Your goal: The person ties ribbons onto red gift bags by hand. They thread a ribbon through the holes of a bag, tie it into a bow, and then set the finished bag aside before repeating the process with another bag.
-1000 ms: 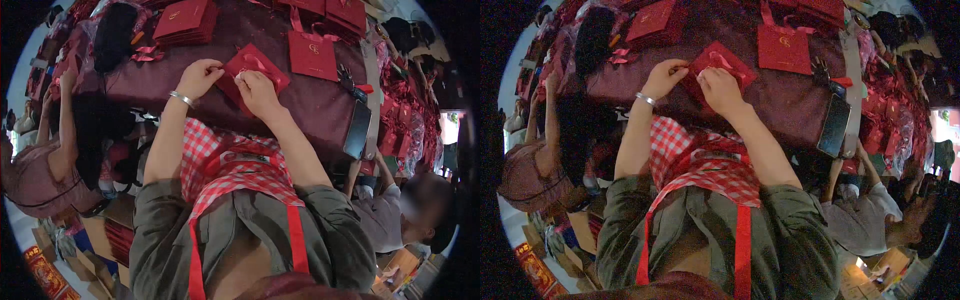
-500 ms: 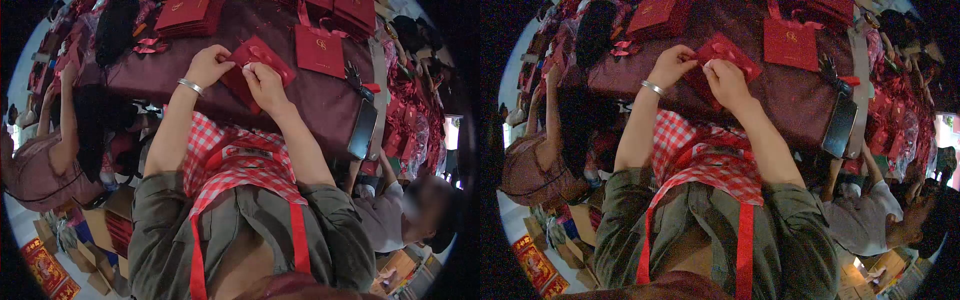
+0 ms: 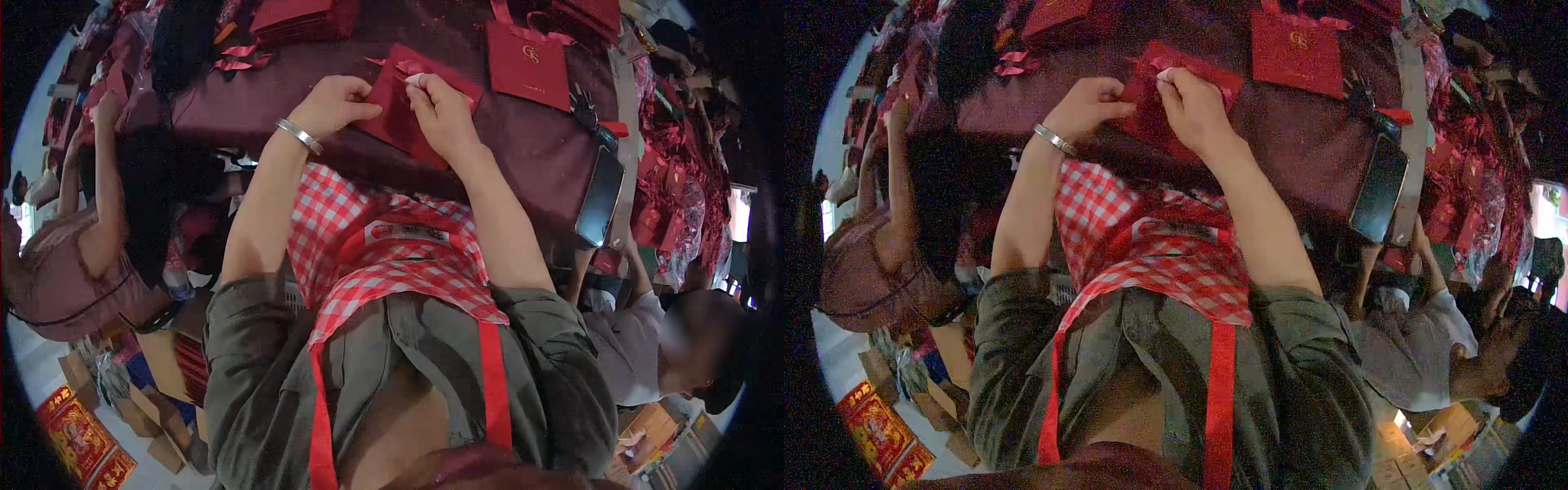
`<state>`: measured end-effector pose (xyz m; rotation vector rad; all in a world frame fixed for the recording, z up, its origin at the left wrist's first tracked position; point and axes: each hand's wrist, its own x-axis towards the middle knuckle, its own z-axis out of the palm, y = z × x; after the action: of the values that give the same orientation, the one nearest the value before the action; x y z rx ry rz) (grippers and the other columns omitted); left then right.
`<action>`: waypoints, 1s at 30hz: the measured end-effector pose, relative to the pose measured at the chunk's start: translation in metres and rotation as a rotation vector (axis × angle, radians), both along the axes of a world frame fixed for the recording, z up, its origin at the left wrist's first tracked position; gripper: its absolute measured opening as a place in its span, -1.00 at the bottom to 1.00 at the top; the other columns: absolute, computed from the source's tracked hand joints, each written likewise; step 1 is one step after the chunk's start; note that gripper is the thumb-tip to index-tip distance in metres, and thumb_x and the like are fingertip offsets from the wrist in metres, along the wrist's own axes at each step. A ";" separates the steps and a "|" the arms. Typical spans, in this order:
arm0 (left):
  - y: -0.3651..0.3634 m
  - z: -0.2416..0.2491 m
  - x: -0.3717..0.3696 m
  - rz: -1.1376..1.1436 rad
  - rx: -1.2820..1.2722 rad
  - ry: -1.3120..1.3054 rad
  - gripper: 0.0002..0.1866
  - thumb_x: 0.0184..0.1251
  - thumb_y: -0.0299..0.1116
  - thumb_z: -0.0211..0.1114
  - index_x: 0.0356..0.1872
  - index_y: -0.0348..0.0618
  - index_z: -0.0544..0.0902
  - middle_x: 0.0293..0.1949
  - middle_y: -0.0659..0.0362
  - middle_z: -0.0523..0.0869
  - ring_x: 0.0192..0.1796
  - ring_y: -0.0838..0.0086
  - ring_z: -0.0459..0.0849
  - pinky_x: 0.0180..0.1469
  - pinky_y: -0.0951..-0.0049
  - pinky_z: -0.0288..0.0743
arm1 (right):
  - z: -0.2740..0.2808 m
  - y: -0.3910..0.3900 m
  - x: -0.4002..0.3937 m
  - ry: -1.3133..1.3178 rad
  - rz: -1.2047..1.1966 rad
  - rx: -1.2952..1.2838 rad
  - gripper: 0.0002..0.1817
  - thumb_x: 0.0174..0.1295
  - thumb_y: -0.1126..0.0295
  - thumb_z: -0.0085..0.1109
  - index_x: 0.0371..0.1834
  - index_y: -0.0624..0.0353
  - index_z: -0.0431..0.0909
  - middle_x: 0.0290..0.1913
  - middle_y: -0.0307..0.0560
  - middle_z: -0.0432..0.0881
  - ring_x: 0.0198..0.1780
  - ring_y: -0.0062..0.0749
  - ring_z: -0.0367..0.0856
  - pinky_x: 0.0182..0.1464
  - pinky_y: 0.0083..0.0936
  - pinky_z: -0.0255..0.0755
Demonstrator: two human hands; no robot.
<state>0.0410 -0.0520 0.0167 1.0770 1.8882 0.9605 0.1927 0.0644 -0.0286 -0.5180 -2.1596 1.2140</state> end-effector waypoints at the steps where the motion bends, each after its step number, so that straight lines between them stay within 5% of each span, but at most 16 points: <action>1: -0.001 0.006 0.001 0.007 -0.076 -0.017 -0.78 0.07 -0.44 0.40 -0.31 -0.29 0.57 -0.44 0.32 0.58 -0.36 0.69 0.47 -0.32 0.62 0.39 | 0.000 -0.001 -0.001 0.053 -0.010 0.027 -0.83 0.26 0.39 0.04 -0.21 0.28 0.49 -0.37 0.05 0.62 -0.30 -0.24 0.61 -0.25 -0.41 0.45; 2: -0.002 0.010 0.002 0.012 -0.153 -0.033 -0.70 0.08 -0.36 0.41 -0.22 -0.29 0.56 -0.39 0.30 0.59 -0.30 0.66 0.49 -0.26 0.57 0.42 | 0.001 -0.002 -0.001 0.106 -0.021 0.054 -0.82 0.24 0.37 0.05 -0.23 0.28 0.49 -0.37 0.12 0.61 -0.30 -0.01 0.61 -0.26 -0.28 0.46; 3: -0.002 0.012 0.002 0.012 -0.154 -0.034 -0.70 0.08 -0.36 0.41 -0.22 -0.29 0.56 -0.39 0.30 0.59 -0.30 0.66 0.49 -0.26 0.57 0.42 | 0.002 -0.004 -0.001 0.105 -0.021 0.053 -0.82 0.24 0.37 0.05 -0.23 0.28 0.49 -0.37 0.12 0.61 -0.30 -0.01 0.61 -0.26 -0.28 0.46; 6: -0.005 0.009 -0.003 0.025 -0.181 -0.126 -0.76 0.12 -0.37 0.39 -0.27 -0.24 0.56 -0.38 0.35 0.58 -0.29 0.69 0.48 -0.26 0.61 0.41 | 0.004 -0.005 0.001 0.120 -0.007 0.060 -0.82 0.22 0.37 0.08 -0.25 0.28 0.50 -0.36 0.12 0.61 -0.30 -0.03 0.62 -0.27 -0.29 0.46; 8: -0.009 -0.011 -0.016 -0.114 -0.016 -0.232 -0.81 0.17 -0.39 0.35 -0.26 -0.22 0.57 -0.35 0.35 0.59 -0.27 0.70 0.49 -0.23 0.61 0.42 | 0.006 -0.005 0.003 0.017 0.038 0.031 -0.82 0.23 0.39 0.11 -0.23 0.29 0.51 -0.33 -0.03 0.64 -0.31 -0.46 0.59 -0.24 -0.52 0.44; 12: -0.014 -0.017 -0.016 -0.150 0.029 -0.292 -0.85 0.21 -0.42 0.30 -0.24 -0.21 0.57 -0.33 0.37 0.58 -0.26 0.71 0.48 -0.20 0.63 0.41 | 0.002 -0.004 0.002 0.020 0.028 0.065 -0.81 0.22 0.38 0.12 -0.23 0.29 0.51 -0.34 -0.04 0.64 -0.31 -0.47 0.59 -0.25 -0.52 0.44; 14: -0.015 -0.013 -0.010 -0.180 0.051 -0.187 -0.85 0.23 -0.43 0.28 -0.20 -0.21 0.57 -0.32 0.38 0.58 -0.26 0.72 0.48 -0.18 0.65 0.40 | 0.004 -0.005 0.001 0.061 0.013 0.017 -0.84 0.18 0.38 0.14 -0.31 0.28 0.50 -0.38 0.10 0.61 -0.33 -0.12 0.63 -0.30 -0.35 0.46; 15: -0.016 -0.014 -0.011 -0.178 0.049 -0.189 -0.85 0.23 -0.43 0.28 -0.20 -0.21 0.57 -0.32 0.38 0.58 -0.26 0.72 0.48 -0.18 0.65 0.40 | 0.003 -0.005 0.001 0.060 0.014 0.014 -0.84 0.18 0.38 0.14 -0.31 0.28 0.50 -0.38 0.10 0.61 -0.33 -0.12 0.63 -0.30 -0.35 0.46; 17: -0.018 -0.018 -0.011 -0.145 0.074 -0.216 -0.83 0.23 -0.43 0.28 -0.18 -0.20 0.57 -0.30 0.38 0.59 -0.26 0.72 0.48 -0.18 0.66 0.40 | 0.002 -0.005 0.001 0.052 0.011 -0.001 -0.82 0.23 0.38 0.12 -0.24 0.29 0.52 -0.35 -0.06 0.64 -0.30 -0.47 0.59 -0.23 -0.51 0.44; 30: -0.018 -0.019 -0.011 -0.094 0.096 -0.359 -0.78 0.21 -0.52 0.28 -0.11 -0.24 0.57 -0.27 0.40 0.57 -0.22 0.74 0.47 -0.14 0.69 0.38 | 0.006 -0.004 0.013 0.000 0.149 0.173 -0.83 0.22 0.35 0.09 -0.31 0.25 0.50 -0.35 -0.07 0.55 -0.21 -0.24 0.51 -0.12 -0.40 0.38</action>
<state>0.0303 -0.0699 -0.0025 0.9648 1.5011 1.1164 0.2054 0.0602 -0.0231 -0.2881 -2.3108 1.0900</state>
